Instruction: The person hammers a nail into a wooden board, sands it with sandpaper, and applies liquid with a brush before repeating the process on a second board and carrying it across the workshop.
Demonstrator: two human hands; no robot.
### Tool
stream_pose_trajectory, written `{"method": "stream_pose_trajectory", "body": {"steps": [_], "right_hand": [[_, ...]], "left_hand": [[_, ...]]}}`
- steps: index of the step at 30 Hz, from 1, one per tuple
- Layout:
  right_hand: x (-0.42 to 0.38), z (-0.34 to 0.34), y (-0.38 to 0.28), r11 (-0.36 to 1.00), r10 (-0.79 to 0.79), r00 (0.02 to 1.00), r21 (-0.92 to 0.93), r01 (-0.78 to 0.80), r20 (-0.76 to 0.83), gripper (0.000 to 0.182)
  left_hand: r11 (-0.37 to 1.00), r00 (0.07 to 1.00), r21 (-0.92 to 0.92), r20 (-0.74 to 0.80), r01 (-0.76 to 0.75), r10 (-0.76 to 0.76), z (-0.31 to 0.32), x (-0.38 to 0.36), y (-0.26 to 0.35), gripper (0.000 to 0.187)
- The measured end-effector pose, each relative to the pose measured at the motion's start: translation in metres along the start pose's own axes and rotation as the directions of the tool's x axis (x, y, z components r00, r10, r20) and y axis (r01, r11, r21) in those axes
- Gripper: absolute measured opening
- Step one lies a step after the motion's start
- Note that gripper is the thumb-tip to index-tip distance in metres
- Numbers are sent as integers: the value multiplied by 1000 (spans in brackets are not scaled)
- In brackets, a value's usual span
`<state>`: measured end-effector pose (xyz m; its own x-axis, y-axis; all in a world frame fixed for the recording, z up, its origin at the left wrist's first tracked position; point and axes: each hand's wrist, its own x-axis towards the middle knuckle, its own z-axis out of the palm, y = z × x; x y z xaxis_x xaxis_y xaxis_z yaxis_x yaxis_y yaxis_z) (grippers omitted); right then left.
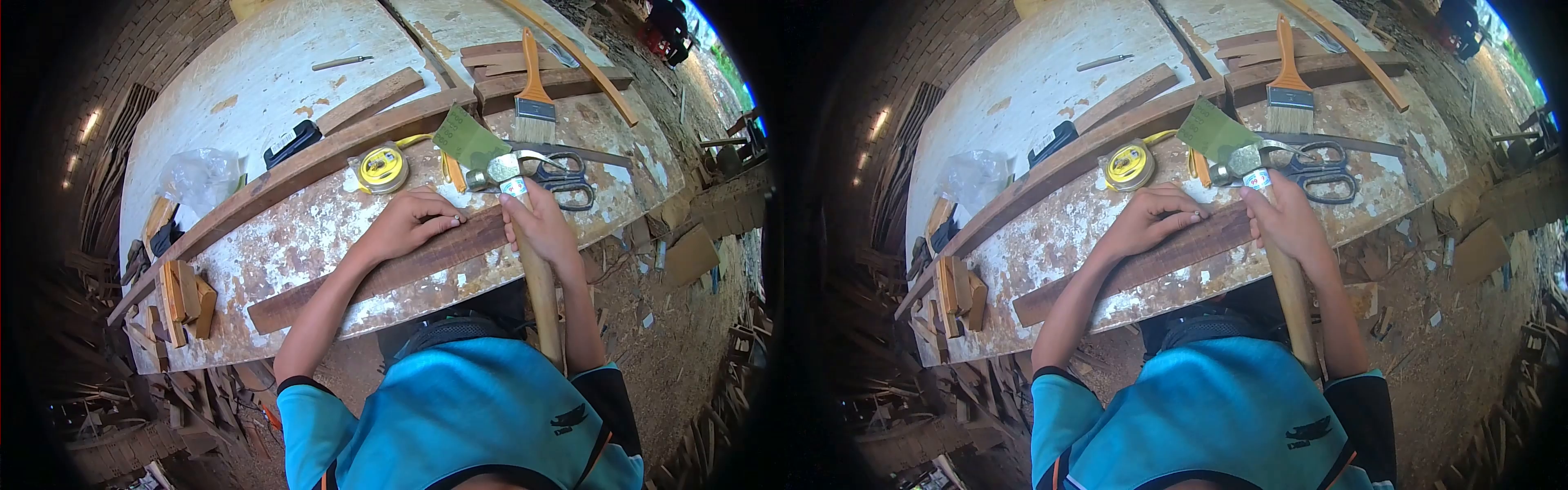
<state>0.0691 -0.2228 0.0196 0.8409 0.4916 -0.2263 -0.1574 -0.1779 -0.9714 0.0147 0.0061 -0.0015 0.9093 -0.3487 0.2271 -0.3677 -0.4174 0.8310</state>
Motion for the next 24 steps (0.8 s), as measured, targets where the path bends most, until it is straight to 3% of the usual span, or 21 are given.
{"method": "stream_pose_trajectory", "body": {"steps": [21,24], "right_hand": [[-1,1,-1,1000,5,1000,8,-5,-13,18],[-1,1,5,998,-49,999,34,49,-16,18]], "left_hand": [[993,995,71,-9,-98,99,0,-1,-3,16],[989,991,78,-6,-129,130,0,0,-2,16]]}}
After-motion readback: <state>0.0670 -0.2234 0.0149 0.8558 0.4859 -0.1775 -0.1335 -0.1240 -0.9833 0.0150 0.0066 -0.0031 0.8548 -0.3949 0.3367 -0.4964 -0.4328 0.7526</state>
